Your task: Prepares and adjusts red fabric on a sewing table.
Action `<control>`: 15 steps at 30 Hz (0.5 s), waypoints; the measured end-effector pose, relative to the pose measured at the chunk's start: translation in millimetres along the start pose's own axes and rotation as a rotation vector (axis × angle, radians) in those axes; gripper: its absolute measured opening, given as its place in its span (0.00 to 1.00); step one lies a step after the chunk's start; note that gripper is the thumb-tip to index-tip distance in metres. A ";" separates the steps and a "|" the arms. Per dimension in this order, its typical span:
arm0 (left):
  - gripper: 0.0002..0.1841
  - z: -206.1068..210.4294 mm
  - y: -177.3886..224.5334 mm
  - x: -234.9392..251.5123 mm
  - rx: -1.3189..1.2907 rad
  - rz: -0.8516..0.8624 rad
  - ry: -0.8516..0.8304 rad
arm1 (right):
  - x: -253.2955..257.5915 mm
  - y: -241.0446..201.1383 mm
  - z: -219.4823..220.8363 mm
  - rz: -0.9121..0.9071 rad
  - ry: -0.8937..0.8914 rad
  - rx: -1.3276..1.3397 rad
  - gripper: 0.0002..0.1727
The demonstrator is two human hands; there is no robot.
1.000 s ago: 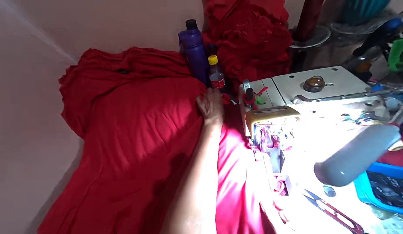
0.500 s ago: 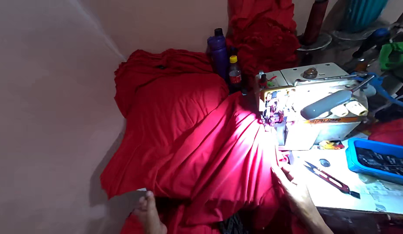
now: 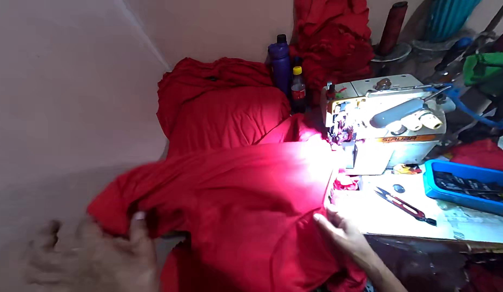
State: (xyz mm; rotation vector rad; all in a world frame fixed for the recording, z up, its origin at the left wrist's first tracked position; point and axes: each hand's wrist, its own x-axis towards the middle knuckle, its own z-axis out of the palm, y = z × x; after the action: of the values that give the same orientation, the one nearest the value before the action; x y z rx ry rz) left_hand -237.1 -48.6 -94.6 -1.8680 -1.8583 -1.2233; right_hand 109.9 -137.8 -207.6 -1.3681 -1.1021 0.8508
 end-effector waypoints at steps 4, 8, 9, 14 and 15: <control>0.31 41.3 50.5 -62.9 -0.257 0.178 -0.135 | -7.5 4.0 20.8 0.015 0.106 0.147 0.11; 0.09 94.3 54.0 -155.1 -0.471 0.110 -0.236 | -18.2 10.6 16.2 -0.041 0.201 0.161 0.09; 0.09 103.4 52.3 -172.9 -0.527 0.035 -0.275 | -19.8 12.2 15.5 -0.060 0.235 0.142 0.08; 0.29 120.3 61.8 -196.2 -0.852 -0.802 -0.643 | -20.4 16.2 12.2 -0.129 0.371 0.084 0.11; 0.31 125.6 64.0 -194.7 -0.944 -0.955 -0.681 | -20.4 16.8 10.7 -0.113 0.373 0.089 0.13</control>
State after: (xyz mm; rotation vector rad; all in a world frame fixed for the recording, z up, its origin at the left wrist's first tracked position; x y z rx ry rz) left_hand -100.1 -112.3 -281.7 -1.9510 -3.1476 -2.2700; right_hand 96.0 -152.7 -227.6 -1.3117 -0.8331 0.5284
